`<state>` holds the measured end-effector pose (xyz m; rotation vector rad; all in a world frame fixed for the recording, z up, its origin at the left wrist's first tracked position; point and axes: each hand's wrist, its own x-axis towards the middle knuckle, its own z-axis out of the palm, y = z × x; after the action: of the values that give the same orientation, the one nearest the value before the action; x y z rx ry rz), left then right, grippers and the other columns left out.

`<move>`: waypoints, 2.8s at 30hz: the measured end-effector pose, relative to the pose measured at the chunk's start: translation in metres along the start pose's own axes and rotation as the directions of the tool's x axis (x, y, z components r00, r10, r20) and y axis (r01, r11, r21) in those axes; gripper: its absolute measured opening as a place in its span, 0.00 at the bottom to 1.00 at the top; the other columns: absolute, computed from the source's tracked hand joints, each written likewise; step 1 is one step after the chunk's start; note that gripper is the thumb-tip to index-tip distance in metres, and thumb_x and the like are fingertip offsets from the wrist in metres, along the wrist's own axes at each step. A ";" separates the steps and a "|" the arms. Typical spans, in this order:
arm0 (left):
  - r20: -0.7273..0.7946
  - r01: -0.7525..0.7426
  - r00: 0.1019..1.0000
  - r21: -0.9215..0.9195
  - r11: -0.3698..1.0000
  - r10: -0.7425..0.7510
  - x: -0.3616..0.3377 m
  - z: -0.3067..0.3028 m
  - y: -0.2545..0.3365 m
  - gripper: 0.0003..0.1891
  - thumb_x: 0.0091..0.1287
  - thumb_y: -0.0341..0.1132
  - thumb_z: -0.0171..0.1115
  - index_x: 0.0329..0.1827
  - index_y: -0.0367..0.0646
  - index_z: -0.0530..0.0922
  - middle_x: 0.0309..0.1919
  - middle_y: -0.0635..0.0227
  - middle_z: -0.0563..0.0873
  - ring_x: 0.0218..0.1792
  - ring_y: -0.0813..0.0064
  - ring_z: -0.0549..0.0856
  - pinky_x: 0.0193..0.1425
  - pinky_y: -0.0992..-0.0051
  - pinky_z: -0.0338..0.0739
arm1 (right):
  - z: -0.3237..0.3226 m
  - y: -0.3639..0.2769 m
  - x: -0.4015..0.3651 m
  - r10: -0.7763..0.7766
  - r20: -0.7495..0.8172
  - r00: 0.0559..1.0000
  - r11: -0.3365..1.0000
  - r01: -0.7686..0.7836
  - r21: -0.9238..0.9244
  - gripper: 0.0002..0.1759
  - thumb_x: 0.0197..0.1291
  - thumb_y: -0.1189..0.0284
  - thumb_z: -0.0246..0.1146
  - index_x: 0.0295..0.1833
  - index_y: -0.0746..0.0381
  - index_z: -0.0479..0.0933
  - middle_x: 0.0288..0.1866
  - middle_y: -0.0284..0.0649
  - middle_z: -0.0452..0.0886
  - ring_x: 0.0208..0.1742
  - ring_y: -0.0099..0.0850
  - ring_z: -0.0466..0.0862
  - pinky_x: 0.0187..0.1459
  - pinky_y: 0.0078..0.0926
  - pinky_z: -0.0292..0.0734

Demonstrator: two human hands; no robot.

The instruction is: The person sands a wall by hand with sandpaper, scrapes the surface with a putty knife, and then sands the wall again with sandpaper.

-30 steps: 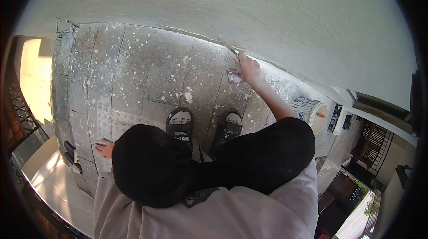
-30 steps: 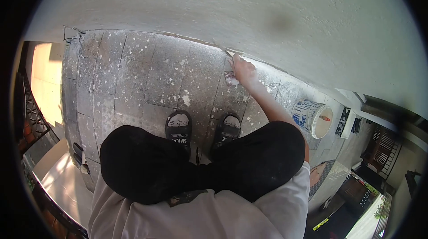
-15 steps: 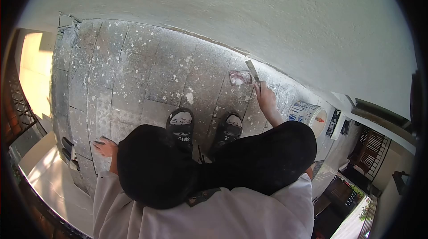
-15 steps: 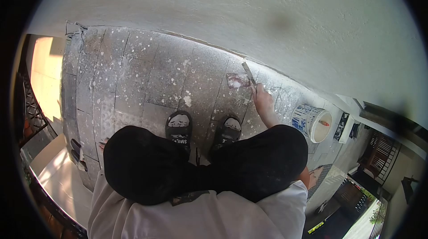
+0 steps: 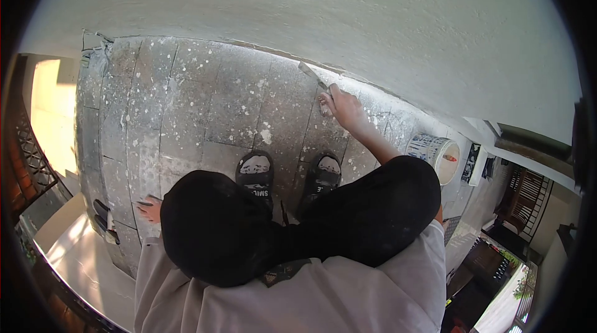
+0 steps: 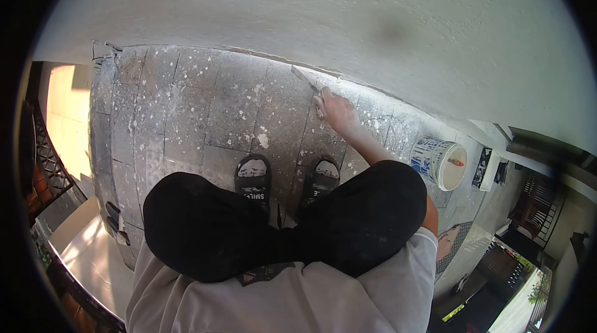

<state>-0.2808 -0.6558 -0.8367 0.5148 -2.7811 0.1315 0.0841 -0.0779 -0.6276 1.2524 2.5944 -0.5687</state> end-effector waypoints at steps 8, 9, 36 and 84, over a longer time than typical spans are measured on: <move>-0.019 0.011 1.000 -0.026 1.000 -0.011 -0.006 -0.020 0.015 0.28 0.71 0.58 0.45 0.69 0.57 0.70 0.69 0.70 0.69 0.68 0.63 0.69 0.69 0.55 0.60 | -0.005 0.096 -0.071 0.172 0.052 0.984 0.976 -0.177 0.126 0.19 0.63 0.59 0.56 0.46 0.65 0.70 0.38 0.57 0.81 0.45 0.56 0.81 0.47 0.52 0.74; -0.028 -0.003 1.000 -0.046 0.999 0.002 -0.003 -0.015 0.013 0.27 0.71 0.56 0.45 0.69 0.54 0.71 0.69 0.67 0.69 0.69 0.61 0.68 0.69 0.54 0.60 | -0.012 0.097 -0.076 0.218 0.070 0.974 0.970 -0.224 0.095 0.18 0.64 0.59 0.56 0.48 0.64 0.71 0.39 0.57 0.81 0.46 0.55 0.80 0.48 0.50 0.74; 0.080 -0.519 -0.206 -0.854 -0.040 0.975 -0.104 -0.206 0.337 0.20 0.75 0.44 0.48 0.60 0.38 0.74 0.58 0.50 0.77 0.62 0.51 0.73 0.68 0.62 0.65 | -0.071 0.068 -0.071 0.207 -0.234 0.950 0.935 -0.263 -0.240 0.09 0.52 0.81 0.62 0.41 0.66 0.80 0.45 0.48 0.77 0.47 0.42 0.83 0.45 0.37 0.83; 0.585 -0.615 -0.730 -0.338 -0.712 0.353 -0.267 -0.325 0.436 0.20 0.68 0.50 0.58 0.54 0.46 0.79 0.51 0.57 0.84 0.56 0.56 0.81 0.60 0.57 0.75 | -0.087 0.078 -0.039 0.315 -0.043 0.948 0.869 -0.306 -0.388 0.10 0.56 0.79 0.59 0.41 0.60 0.84 0.40 0.48 0.86 0.44 0.44 0.87 0.44 0.37 0.83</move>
<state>-0.1101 -0.1139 -0.6276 -3.0136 -1.7829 1.3489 0.1676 -0.0243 -0.5556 1.4595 2.2600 0.0011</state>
